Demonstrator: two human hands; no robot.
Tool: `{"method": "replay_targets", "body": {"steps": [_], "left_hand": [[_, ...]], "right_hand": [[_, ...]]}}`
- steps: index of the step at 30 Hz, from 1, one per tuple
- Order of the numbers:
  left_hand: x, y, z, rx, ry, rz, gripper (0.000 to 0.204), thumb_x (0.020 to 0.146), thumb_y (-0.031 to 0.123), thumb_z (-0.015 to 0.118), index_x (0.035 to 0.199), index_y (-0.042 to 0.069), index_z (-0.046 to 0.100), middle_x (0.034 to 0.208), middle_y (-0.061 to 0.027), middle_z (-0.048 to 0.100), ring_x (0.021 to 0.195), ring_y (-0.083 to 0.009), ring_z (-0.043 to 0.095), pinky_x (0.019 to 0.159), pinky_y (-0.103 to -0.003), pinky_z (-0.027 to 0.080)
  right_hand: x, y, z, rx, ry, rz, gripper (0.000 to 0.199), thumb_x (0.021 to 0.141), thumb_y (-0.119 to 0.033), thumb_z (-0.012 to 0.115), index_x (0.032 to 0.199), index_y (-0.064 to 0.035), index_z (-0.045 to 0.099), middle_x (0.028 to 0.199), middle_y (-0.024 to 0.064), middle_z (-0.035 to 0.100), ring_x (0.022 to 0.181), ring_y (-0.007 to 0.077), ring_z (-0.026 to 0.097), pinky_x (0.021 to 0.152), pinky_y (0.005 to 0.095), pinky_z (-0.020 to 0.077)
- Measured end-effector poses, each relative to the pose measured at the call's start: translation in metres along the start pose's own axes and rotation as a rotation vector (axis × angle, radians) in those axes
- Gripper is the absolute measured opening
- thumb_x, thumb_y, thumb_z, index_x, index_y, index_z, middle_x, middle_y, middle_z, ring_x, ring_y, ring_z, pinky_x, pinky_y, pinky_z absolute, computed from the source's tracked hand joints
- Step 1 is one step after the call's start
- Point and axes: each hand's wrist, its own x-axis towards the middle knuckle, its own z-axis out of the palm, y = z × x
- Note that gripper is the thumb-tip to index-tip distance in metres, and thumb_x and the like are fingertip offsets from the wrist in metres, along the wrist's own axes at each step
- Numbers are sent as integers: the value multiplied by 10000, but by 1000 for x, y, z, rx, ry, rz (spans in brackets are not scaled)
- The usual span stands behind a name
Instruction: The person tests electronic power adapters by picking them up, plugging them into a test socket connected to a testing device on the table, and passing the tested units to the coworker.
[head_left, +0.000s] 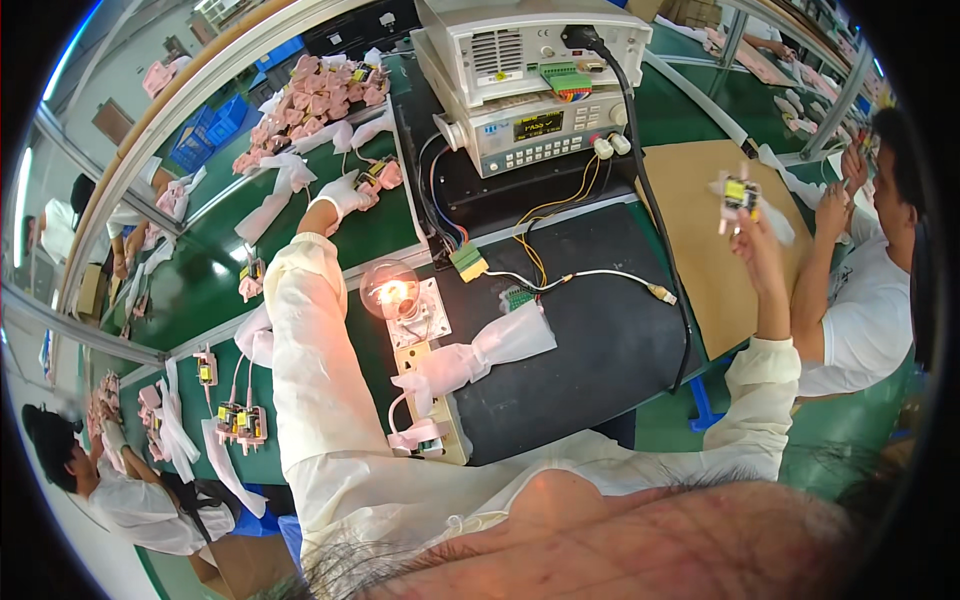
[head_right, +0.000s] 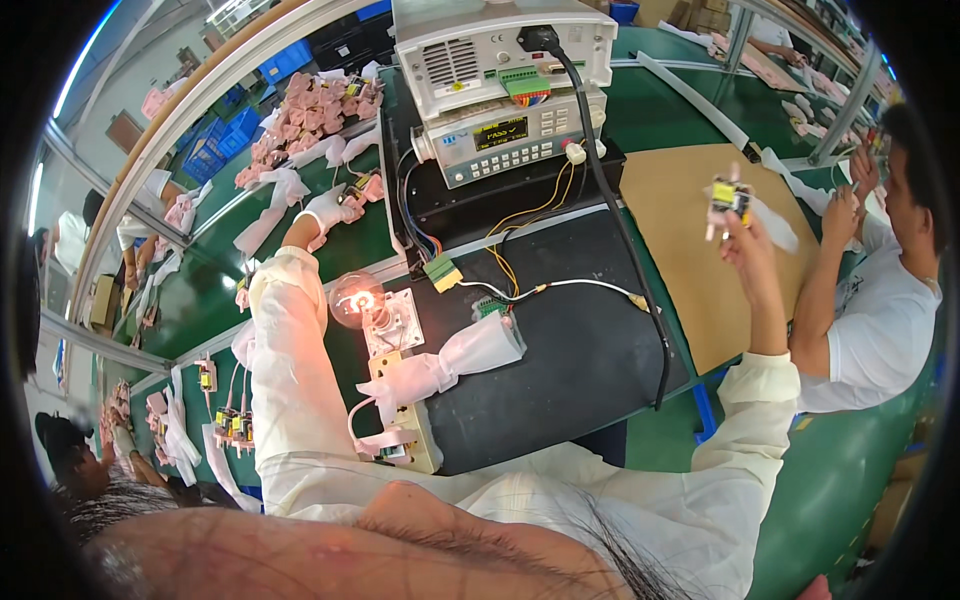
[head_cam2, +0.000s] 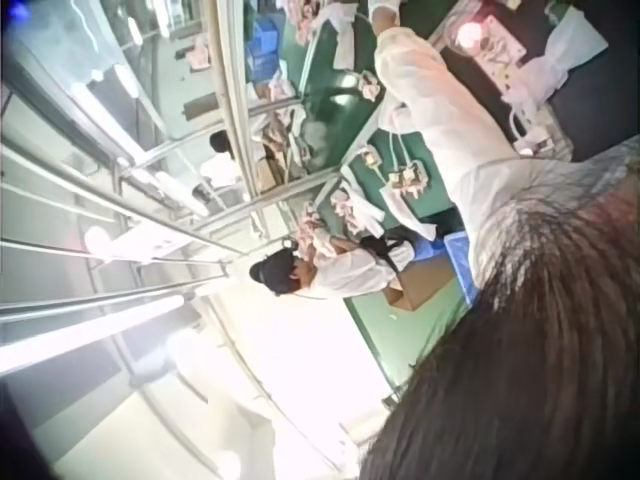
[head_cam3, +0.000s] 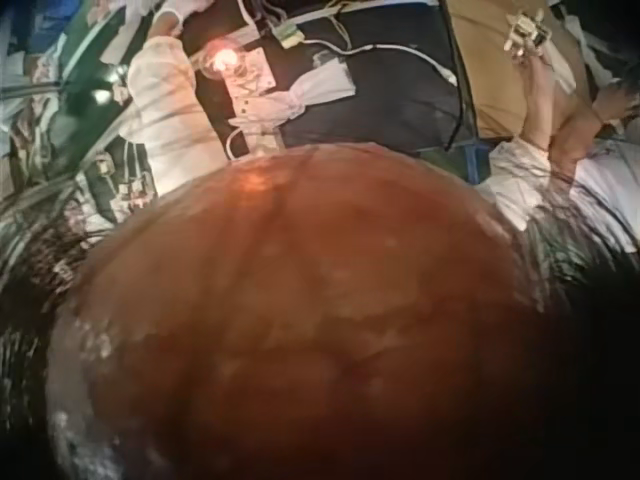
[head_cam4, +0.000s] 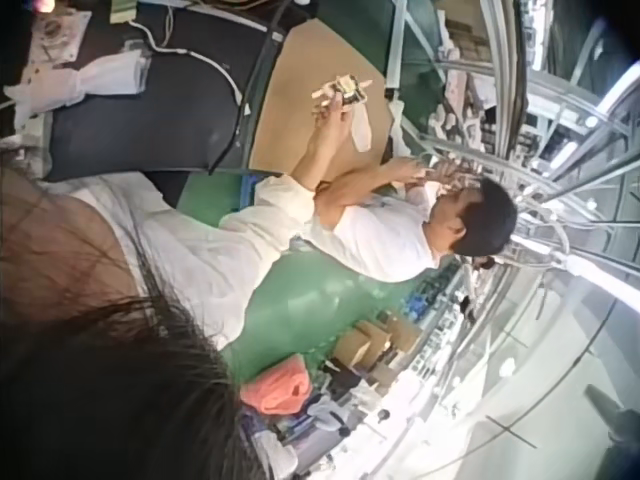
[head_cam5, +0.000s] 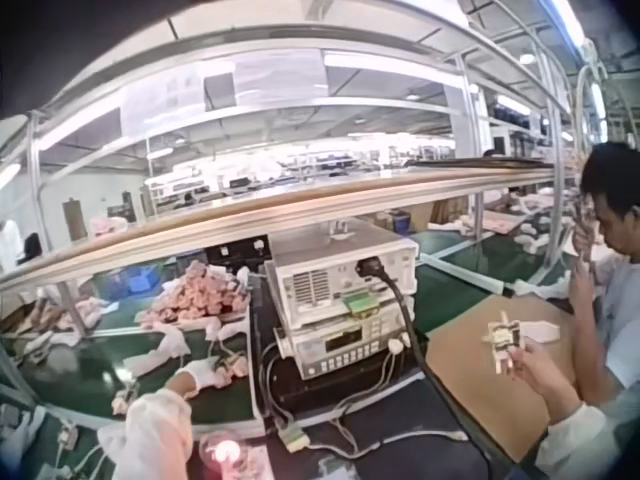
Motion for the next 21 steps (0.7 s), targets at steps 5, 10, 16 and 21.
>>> {"method": "replay_targets", "body": {"steps": [5,10,16,21], "left_hand": [[17,-16,-1,-24,97,-48,638,646,237,706,1209,18,503,984,-131,630,875,-215,593,757,-330,448],[-84,66,-6,-716,-24,232,357,728,152,623,1071,73,566,1029,-44,575,929,-171,551,804,-293,411],[-182,79,-47,-1085,187,700,474,762,107,601,1193,-27,455,1203,-79,509,1094,-185,511,995,-315,357],[-292,138,-45,-1146,290,927,510,770,107,617,1219,-35,423,1177,-96,503,1075,-191,500,964,-311,371]], "right_hand": [[2,59,-6,-159,-230,252,337,841,-378,603,963,-67,559,714,-35,530,523,28,455,459,159,350],[-31,52,-4,-453,-87,27,515,852,-353,591,1209,-8,454,858,29,579,522,67,426,473,185,363],[-76,10,9,-502,92,-402,370,861,-94,564,1212,-21,474,1023,68,534,683,64,436,637,216,386],[-156,-29,67,-91,-65,-627,147,852,19,516,996,15,548,957,85,544,843,130,494,763,231,393]]}}
